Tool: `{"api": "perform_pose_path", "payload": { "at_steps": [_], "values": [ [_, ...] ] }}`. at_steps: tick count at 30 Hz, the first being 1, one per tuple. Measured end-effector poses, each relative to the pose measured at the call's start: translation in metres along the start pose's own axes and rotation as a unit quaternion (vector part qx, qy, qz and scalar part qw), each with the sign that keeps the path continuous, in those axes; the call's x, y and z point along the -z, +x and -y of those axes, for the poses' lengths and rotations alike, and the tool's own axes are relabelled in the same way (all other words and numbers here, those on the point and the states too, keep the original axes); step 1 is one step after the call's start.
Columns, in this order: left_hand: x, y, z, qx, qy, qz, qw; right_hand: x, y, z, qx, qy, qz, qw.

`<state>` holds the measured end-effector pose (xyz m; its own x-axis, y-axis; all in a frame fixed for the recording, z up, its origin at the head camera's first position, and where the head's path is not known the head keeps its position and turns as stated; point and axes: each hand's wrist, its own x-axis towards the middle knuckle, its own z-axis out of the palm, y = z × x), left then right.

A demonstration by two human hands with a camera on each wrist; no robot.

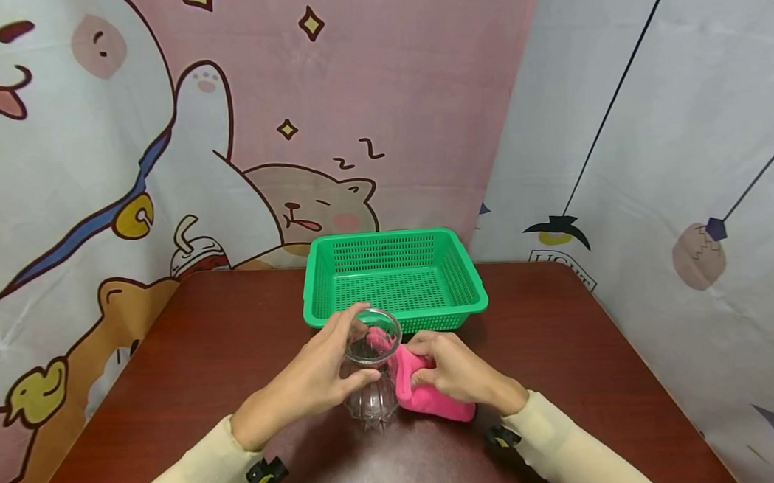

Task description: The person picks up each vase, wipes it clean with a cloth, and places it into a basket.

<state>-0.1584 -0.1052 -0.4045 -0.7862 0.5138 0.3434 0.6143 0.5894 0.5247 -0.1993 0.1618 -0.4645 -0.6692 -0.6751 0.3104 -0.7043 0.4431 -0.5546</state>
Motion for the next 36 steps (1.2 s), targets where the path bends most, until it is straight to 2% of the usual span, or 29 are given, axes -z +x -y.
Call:
{"api": "perform_pose_path", "payload": {
  "at_steps": [5, 12, 19, 24, 31, 36],
  "values": [
    [0.0, 0.0, 0.0, -0.001, -0.003, -0.001, 1.0, 0.004, 0.002, 0.004, 0.004, 0.02, -0.006, 1.0],
    [0.0, -0.001, 0.0, -0.005, -0.009, -0.002, 0.9999, 0.009, 0.005, 0.008, 0.008, 0.023, -0.017, 1.0],
    [0.001, -0.002, -0.001, 0.007, -0.014, 0.004, 0.9999, 0.013, 0.007, 0.013, 0.015, 0.032, -0.028, 0.999],
    [0.001, -0.002, -0.002, 0.011, -0.017, 0.006, 0.9998, 0.018, 0.008, 0.019, 0.004, 0.046, -0.028, 0.999],
    [0.001, -0.002, 0.0, 0.004, -0.03, 0.011, 0.9995, 0.023, 0.011, 0.024, 0.008, 0.075, -0.038, 0.996],
    [0.001, -0.002, 0.0, 0.002, -0.032, 0.009, 0.9994, 0.024, 0.013, 0.024, 0.006, 0.115, -0.049, 0.992]
  ]
}}
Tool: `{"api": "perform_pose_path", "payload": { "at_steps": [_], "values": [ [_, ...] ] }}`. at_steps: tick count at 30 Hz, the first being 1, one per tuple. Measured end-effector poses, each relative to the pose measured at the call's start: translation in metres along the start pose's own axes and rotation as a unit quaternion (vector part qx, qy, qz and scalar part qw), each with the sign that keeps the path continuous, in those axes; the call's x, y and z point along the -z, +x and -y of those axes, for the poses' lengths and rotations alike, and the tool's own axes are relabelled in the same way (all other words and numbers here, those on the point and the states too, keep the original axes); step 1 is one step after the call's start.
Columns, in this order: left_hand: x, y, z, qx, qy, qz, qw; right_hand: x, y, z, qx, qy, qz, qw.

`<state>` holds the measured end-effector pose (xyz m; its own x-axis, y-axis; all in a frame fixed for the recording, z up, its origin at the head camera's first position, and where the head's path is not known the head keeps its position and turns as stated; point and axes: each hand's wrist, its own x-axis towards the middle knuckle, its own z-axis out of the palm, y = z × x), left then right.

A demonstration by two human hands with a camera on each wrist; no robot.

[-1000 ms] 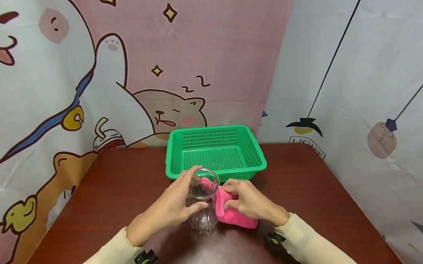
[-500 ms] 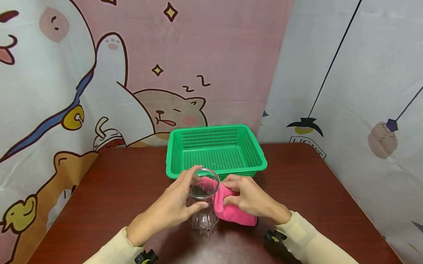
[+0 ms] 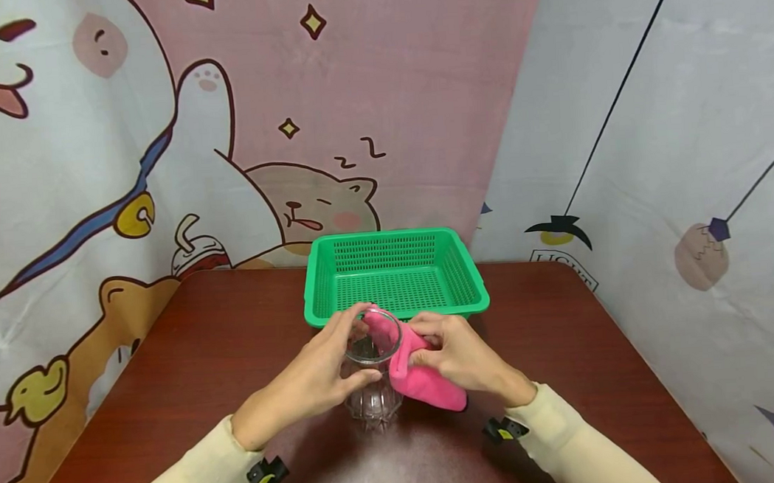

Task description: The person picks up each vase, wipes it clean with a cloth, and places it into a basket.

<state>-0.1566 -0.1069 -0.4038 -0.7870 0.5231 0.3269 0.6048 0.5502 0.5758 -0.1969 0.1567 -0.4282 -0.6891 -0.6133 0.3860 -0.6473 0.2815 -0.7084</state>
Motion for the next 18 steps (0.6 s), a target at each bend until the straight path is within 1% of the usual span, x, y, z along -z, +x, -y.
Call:
{"api": "perform_pose_path", "payload": {
  "at_steps": [2, 5, 9, 13, 18],
  "values": [
    [0.0, 0.0, 0.0, 0.0, 0.0, 0.0, 1.0, 0.001, 0.0, 0.001, 0.001, 0.016, -0.005, 1.0],
    [0.001, 0.0, 0.0, 0.002, 0.003, 0.001, 1.0, 0.002, 0.001, 0.005, 0.007, 0.024, -0.017, 1.0],
    [0.001, 0.0, -0.001, 0.005, 0.01, 0.002, 0.9999, 0.006, 0.003, 0.019, 0.014, 0.032, -0.034, 0.999],
    [0.001, 0.0, -0.001, 0.005, 0.011, 0.005, 0.9999, 0.01, 0.004, 0.032, 0.014, 0.051, -0.039, 0.998],
    [0.002, 0.0, 0.0, -0.001, 0.013, 0.003, 0.9999, 0.013, 0.005, 0.037, 0.017, 0.077, -0.045, 0.996]
  ]
}}
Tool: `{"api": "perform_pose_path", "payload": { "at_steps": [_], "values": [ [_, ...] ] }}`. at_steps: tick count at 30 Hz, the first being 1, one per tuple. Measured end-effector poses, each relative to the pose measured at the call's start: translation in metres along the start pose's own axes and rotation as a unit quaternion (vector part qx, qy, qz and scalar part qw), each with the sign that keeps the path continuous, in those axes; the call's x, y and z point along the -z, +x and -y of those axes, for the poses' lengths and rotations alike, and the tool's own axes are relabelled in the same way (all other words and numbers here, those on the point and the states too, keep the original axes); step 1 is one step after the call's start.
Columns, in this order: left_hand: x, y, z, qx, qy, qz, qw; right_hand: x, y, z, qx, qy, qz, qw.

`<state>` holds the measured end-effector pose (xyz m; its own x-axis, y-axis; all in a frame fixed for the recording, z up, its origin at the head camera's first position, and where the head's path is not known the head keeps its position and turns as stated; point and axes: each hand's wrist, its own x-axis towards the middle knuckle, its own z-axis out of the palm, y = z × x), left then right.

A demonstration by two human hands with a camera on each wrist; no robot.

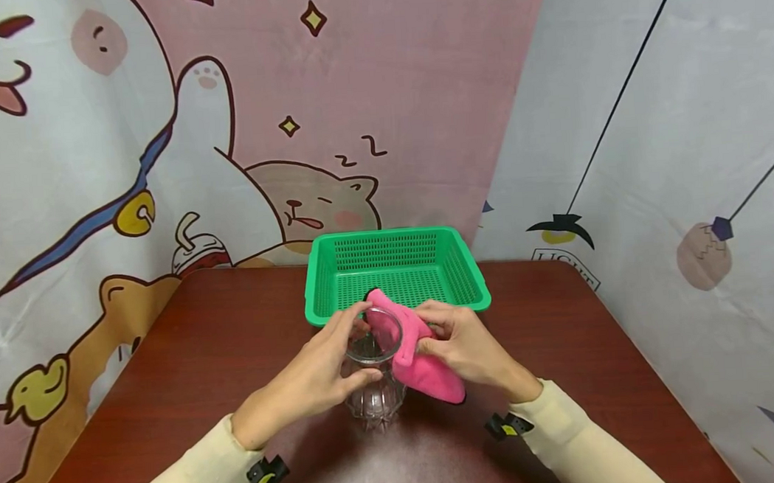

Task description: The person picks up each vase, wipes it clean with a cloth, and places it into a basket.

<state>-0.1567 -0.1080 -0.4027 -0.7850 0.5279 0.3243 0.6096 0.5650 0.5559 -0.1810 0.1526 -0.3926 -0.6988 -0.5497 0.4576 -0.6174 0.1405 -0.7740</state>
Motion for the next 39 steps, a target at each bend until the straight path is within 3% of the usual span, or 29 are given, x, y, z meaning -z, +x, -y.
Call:
{"api": "perform_pose_path", "payload": {
  "at_steps": [12, 19, 26, 39],
  "values": [
    [0.0, 0.0, 0.001, -0.006, 0.02, -0.01, 0.9997, 0.001, 0.001, -0.002, 0.007, 0.022, 0.01, 1.0],
    [-0.003, 0.0, 0.002, -0.004, 0.004, -0.015, 0.9999, -0.001, -0.001, -0.005, 0.016, 0.018, 0.014, 1.0],
    [-0.004, 0.0, 0.003, -0.013, 0.022, -0.025, 0.9994, -0.003, -0.004, -0.032, 0.021, -0.015, 0.018, 1.0],
    [-0.004, -0.001, 0.002, -0.01, 0.027, -0.025, 0.9993, -0.006, -0.005, -0.035, 0.038, -0.1, 0.025, 0.994]
  ]
}}
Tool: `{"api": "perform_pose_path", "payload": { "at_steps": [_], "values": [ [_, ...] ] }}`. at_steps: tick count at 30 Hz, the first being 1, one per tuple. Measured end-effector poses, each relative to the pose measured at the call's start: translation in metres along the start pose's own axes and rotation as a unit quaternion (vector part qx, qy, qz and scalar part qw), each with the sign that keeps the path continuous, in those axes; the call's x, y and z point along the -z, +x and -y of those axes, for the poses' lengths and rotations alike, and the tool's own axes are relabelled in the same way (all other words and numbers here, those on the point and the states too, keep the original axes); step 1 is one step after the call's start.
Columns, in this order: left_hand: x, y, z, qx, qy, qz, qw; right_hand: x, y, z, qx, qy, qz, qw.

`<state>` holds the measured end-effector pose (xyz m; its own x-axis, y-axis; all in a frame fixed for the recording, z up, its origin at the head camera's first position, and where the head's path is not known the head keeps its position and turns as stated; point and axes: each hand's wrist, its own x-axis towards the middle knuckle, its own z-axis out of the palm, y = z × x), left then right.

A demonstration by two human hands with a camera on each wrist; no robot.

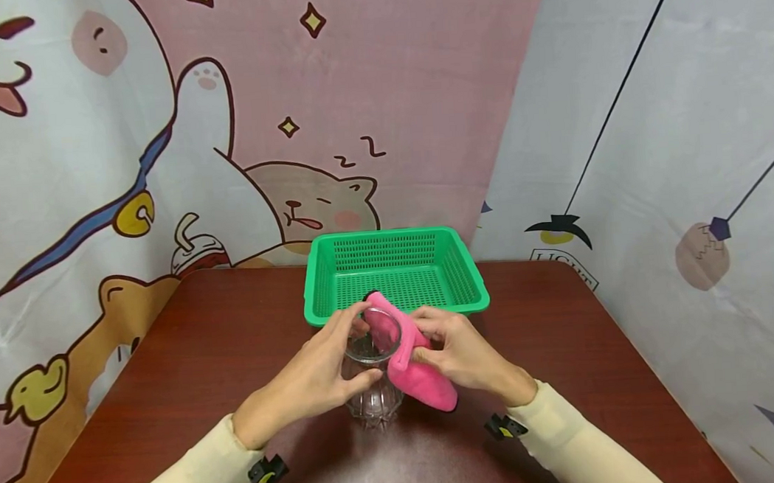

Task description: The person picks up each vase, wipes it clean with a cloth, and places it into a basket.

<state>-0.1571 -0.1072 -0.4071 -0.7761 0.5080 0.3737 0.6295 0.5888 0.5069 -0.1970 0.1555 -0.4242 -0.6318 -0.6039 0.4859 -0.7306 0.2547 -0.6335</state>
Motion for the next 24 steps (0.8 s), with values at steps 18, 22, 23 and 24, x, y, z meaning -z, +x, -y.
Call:
{"api": "perform_pose_path", "payload": {
  "at_steps": [18, 22, 23, 24],
  "values": [
    [-0.0002, 0.0007, 0.0004, -0.002, -0.008, 0.01, 0.9999, -0.0042, -0.0046, -0.0091, 0.019, -0.099, 0.069, 0.993],
    [-0.0003, 0.0003, 0.0001, 0.001, -0.002, 0.009, 1.0, -0.0049, -0.0065, -0.0108, 0.013, -0.113, 0.088, 0.99],
    [-0.0003, 0.0001, 0.0001, 0.002, -0.001, 0.009, 1.0, -0.0053, -0.0069, -0.0113, 0.01, -0.115, 0.092, 0.989],
    [-0.0002, 0.0, 0.0001, 0.003, 0.002, 0.01, 0.9999, -0.0055, -0.0074, -0.0119, 0.007, -0.118, 0.096, 0.988]
  ]
}}
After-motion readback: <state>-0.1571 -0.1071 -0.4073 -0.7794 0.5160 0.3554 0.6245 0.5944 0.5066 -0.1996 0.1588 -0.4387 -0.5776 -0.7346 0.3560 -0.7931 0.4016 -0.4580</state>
